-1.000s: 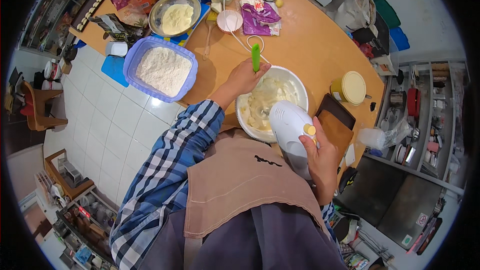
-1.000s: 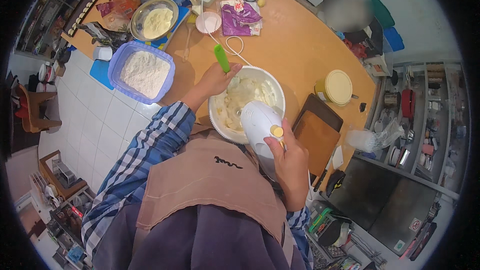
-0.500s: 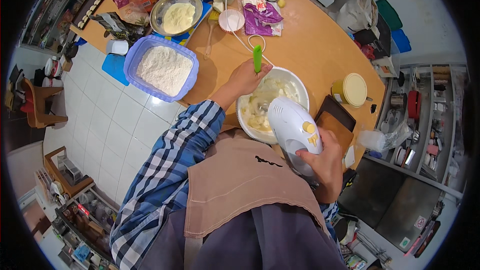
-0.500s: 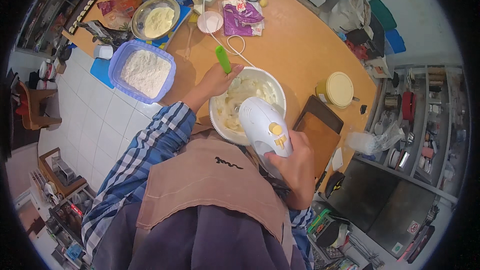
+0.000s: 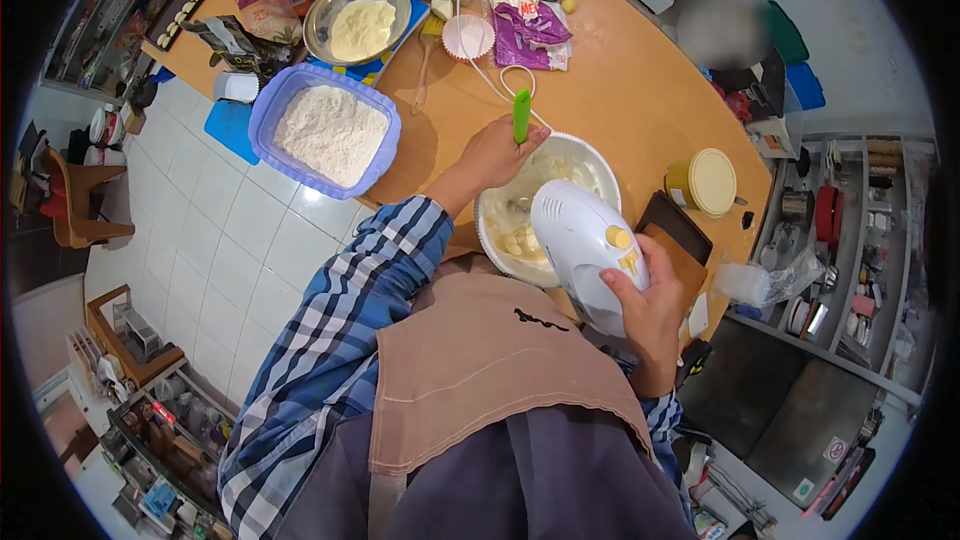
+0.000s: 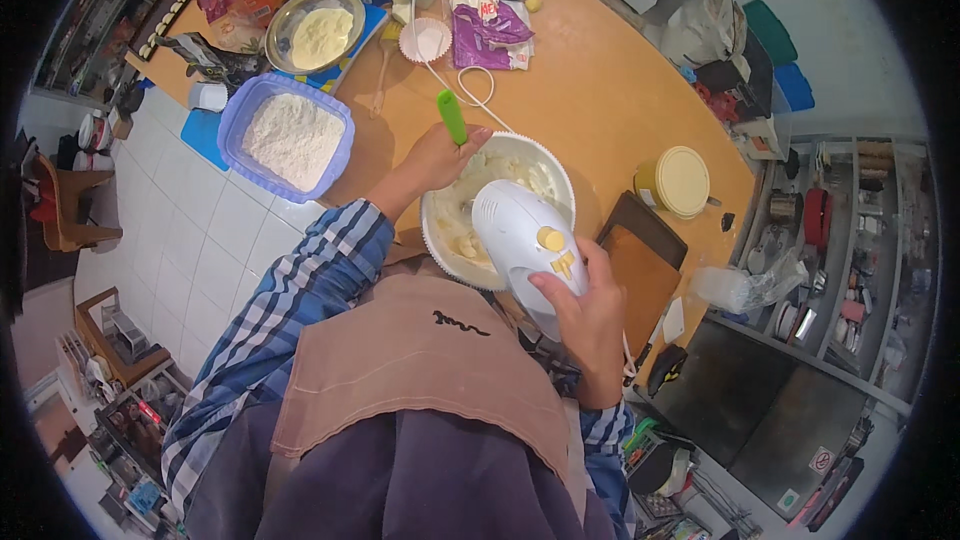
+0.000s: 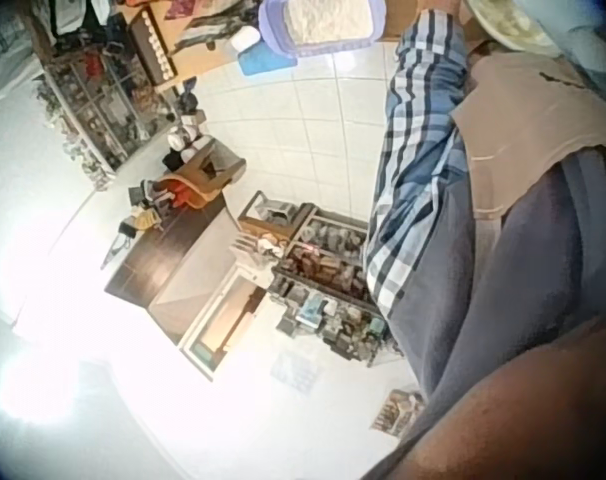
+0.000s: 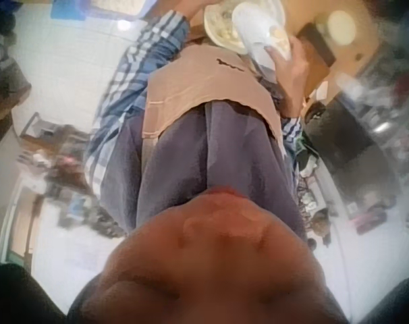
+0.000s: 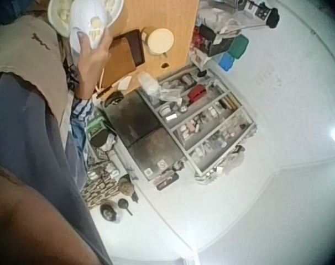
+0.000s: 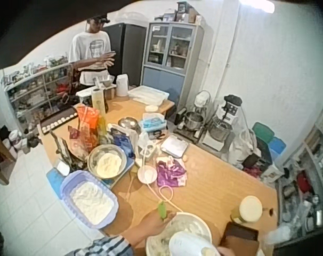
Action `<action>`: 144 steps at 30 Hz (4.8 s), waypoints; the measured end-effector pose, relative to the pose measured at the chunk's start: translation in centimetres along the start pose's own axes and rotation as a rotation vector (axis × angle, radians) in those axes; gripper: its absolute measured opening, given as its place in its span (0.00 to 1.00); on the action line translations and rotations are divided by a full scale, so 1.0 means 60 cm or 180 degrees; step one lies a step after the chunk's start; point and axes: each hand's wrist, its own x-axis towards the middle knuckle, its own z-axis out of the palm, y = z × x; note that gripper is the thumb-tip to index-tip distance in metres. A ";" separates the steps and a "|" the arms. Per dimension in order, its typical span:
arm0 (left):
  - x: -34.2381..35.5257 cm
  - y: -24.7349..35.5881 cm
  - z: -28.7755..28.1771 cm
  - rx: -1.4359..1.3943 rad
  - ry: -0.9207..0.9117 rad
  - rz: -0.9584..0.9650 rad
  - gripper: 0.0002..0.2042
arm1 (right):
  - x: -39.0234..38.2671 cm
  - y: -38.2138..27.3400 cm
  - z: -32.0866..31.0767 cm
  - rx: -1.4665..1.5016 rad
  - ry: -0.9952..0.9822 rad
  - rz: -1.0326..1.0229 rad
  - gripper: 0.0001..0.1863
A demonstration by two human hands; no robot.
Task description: The person weighs flour on a digital scale and kemudian mixes butter and sugar in a bowl using a hand mixer.
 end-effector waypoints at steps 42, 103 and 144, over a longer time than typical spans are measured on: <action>-0.006 0.020 -0.002 0.0344 0.0101 -0.0290 0.19 | -0.029 -0.017 -0.036 -0.0876 0.0107 0.0055 0.26; -0.003 0.007 0.003 0.0263 0.0120 -0.0247 0.18 | -0.026 -0.017 -0.019 -0.0948 0.0098 -0.0021 0.28; -0.016 0.018 -0.007 0.0441 0.0488 0.0525 0.20 | 0.042 -0.051 0.004 -0.1006 0.0278 0.0395 0.27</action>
